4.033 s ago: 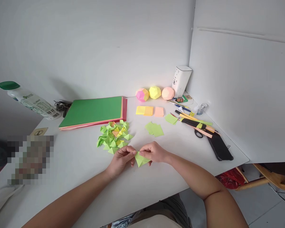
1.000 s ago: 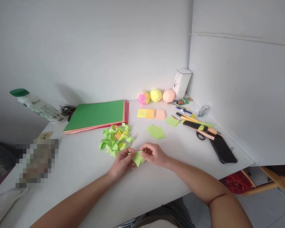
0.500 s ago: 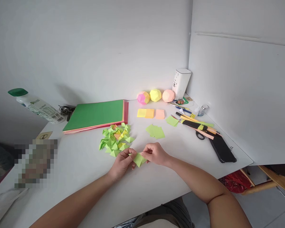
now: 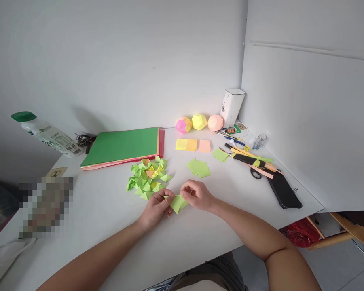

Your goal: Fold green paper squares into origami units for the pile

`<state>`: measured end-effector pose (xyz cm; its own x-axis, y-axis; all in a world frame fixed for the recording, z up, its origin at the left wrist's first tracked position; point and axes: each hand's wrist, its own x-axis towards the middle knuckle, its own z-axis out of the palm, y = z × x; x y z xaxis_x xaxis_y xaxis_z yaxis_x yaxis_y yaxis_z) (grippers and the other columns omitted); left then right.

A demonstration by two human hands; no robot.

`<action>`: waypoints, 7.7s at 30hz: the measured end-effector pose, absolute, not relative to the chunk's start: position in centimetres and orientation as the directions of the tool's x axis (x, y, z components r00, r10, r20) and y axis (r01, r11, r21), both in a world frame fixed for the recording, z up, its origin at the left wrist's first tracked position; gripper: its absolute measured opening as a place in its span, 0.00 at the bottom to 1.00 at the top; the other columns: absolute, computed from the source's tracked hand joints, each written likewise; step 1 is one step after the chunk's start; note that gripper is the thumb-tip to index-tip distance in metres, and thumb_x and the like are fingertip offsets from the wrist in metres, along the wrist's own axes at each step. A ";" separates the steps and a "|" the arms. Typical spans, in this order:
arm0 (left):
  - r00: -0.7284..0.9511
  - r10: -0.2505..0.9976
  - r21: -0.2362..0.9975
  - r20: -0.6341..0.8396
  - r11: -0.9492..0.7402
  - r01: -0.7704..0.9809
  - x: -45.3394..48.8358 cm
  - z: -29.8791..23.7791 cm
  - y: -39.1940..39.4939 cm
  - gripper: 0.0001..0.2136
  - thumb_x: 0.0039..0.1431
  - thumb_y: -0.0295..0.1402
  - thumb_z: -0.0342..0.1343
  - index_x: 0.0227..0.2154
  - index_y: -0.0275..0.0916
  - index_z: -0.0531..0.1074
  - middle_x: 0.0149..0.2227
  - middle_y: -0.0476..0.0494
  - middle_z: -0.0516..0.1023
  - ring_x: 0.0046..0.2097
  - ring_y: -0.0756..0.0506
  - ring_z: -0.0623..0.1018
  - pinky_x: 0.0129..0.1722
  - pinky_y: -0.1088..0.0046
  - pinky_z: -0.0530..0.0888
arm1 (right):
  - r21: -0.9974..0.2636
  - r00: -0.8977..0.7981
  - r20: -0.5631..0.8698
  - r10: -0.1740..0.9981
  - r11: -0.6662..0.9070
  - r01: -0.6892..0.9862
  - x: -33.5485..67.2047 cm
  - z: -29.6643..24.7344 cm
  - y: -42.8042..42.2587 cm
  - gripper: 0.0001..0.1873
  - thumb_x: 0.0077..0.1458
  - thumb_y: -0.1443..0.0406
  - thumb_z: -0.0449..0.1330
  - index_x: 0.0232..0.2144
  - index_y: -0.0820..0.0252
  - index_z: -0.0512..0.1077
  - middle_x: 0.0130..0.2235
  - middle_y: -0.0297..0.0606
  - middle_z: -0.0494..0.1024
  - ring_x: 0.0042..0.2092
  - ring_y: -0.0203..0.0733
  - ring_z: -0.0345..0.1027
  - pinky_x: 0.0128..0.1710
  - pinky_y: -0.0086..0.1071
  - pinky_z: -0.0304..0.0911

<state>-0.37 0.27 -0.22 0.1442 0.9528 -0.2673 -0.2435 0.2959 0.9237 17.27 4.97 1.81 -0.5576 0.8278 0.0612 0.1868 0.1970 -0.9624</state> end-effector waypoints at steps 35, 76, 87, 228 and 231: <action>0.103 0.961 0.904 -0.257 0.277 -0.327 -0.5 -0.2 0.4 0.13 0.51 0.42 0.56 0.25 0.38 0.62 0.14 0.55 0.65 0.17 0.54 0.64 0.16 0.80 0.61 | -0.984 -0.612 -0.086 0.787 0.029 0.176 17.4 1.7 4.9 0.13 0.51 0.58 0.58 0.23 0.62 0.64 0.20 0.31 0.68 0.21 0.33 0.64 0.21 0.27 0.62; 0.119 0.984 0.908 -0.134 0.170 -0.382 0.3 0.1 -0.2 0.15 0.50 0.40 0.58 0.32 0.44 0.55 0.27 0.56 0.67 0.27 0.52 0.71 0.27 0.77 0.69 | -0.930 -0.662 -0.335 0.670 -0.349 0.118 17.0 1.4 5.2 0.19 0.37 0.57 0.68 0.24 0.64 0.66 0.22 0.30 0.71 0.23 0.31 0.64 0.25 0.28 0.62; 0.164 0.974 0.937 -0.157 0.200 -0.288 0.2 0.3 -0.3 0.15 0.50 0.41 0.58 0.38 0.40 0.66 0.32 0.47 0.71 0.31 0.49 0.72 0.28 0.73 0.71 | -0.944 -0.658 -0.296 0.693 -0.318 0.090 17.1 1.0 5.2 0.18 0.44 0.54 0.64 0.23 0.64 0.66 0.23 0.33 0.72 0.24 0.32 0.65 0.25 0.28 0.62; 0.186 0.982 0.982 -0.032 0.066 -0.177 -0.3 0.0 -0.1 0.09 0.54 0.38 0.55 0.28 0.37 0.74 0.22 0.51 0.69 0.23 0.53 0.64 0.22 0.77 0.63 | -0.986 -0.548 0.093 0.831 0.154 0.066 17.1 1.0 4.4 0.12 0.50 0.61 0.60 0.34 0.63 0.77 0.28 0.38 0.78 0.25 0.37 0.72 0.25 0.27 0.70; 0.179 0.984 0.982 -0.026 0.058 -0.179 -0.3 -0.1 -0.2 0.08 0.55 0.37 0.55 0.28 0.38 0.75 0.22 0.51 0.67 0.23 0.53 0.64 0.22 0.77 0.63 | -0.991 -0.554 0.061 0.830 0.117 0.065 17.2 0.9 4.4 0.12 0.50 0.61 0.60 0.33 0.63 0.77 0.27 0.38 0.78 0.25 0.37 0.72 0.25 0.28 0.70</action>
<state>-0.32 -0.15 -0.11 0.1785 0.9836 -0.0260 -0.1790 0.0584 0.9821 17.21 4.43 0.94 -0.5544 0.8300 0.0610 0.0655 0.1166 -0.9910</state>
